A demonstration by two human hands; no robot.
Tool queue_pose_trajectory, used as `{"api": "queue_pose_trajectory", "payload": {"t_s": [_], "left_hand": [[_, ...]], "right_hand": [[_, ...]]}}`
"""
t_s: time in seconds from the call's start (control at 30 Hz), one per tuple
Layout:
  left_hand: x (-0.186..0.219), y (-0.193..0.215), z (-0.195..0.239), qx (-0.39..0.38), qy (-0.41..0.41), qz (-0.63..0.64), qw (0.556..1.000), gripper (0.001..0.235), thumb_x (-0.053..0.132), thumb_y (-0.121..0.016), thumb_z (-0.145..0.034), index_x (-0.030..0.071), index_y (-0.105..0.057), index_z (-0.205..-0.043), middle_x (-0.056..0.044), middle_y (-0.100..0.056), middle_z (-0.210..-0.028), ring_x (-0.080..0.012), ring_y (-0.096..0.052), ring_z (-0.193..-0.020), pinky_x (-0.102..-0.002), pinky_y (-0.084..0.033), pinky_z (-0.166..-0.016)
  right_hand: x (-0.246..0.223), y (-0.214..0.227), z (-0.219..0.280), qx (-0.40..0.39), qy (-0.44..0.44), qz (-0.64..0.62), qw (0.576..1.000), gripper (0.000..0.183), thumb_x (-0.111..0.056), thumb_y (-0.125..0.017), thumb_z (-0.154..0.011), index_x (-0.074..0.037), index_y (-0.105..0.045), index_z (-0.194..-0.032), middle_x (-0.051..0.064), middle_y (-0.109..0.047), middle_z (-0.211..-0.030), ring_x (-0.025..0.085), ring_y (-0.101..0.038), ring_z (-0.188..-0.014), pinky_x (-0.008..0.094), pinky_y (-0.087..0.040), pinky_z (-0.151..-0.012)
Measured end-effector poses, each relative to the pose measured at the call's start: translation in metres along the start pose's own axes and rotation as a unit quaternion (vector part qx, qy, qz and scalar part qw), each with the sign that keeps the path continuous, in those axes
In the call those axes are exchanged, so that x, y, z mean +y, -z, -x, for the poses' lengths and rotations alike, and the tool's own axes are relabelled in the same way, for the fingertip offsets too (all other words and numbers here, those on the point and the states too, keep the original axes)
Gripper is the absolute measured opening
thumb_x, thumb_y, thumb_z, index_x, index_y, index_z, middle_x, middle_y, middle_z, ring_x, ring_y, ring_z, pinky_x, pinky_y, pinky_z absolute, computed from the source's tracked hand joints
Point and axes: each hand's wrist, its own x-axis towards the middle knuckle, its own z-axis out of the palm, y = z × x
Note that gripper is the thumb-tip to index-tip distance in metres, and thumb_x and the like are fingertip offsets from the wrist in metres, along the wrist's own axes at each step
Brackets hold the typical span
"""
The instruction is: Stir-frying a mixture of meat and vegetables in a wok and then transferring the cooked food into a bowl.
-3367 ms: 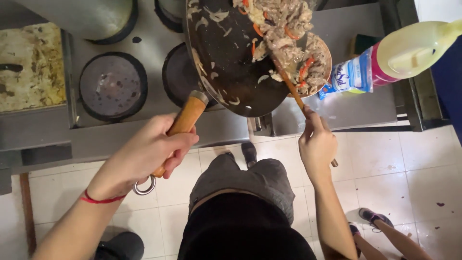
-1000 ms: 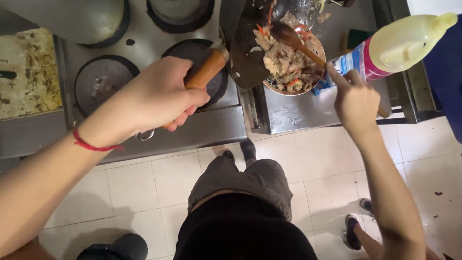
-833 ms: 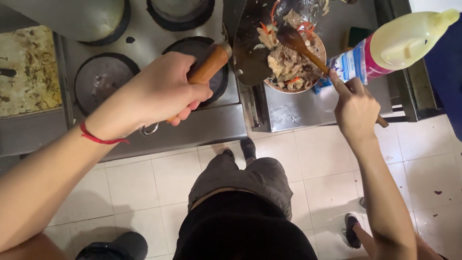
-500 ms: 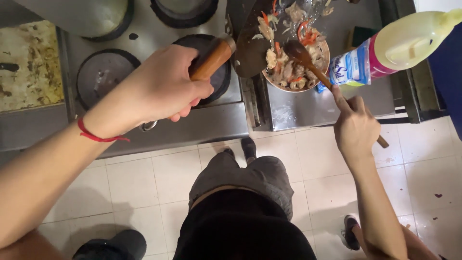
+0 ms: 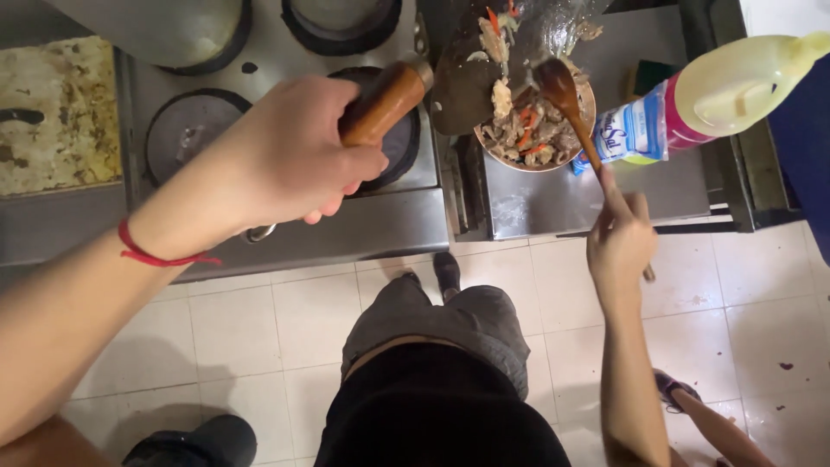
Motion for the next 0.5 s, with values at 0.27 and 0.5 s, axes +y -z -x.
{"api": "queue_pose_trajectory", "payload": {"t_s": [0.27, 0.5], "left_hand": [[0.000, -0.007, -0.012, -0.012, -0.035, 0.026, 0.999, 0.011, 0.010, -0.056, -0.085, 0.003, -0.050, -0.079, -0.010, -0.057, -0.064, -0.0197, -0.053, -0.049, -0.032, -0.044, -0.041], [-0.003, -0.008, -0.004, -0.025, -0.039, 0.059, 0.997, 0.023, 0.006, -0.056, -0.086, 0.002, -0.043, -0.067, -0.013, -0.046, -0.052, -0.0215, -0.042, -0.044, -0.033, -0.035, -0.041]], "right_hand": [[-0.109, -0.028, 0.021, 0.023, 0.007, -0.230, 0.973, 0.082, 0.020, -0.041, -0.090, -0.018, -0.035, -0.162, 0.018, -0.050, -0.111, 0.026, -0.051, -0.085, 0.040, -0.047, -0.086], [-0.087, -0.094, 0.034, 0.023, -0.053, -0.214, 0.975, 0.074, 0.016, -0.042, -0.097, -0.018, -0.031, -0.162, 0.009, -0.042, -0.102, 0.025, -0.044, -0.076, 0.033, -0.045, -0.073]]}}
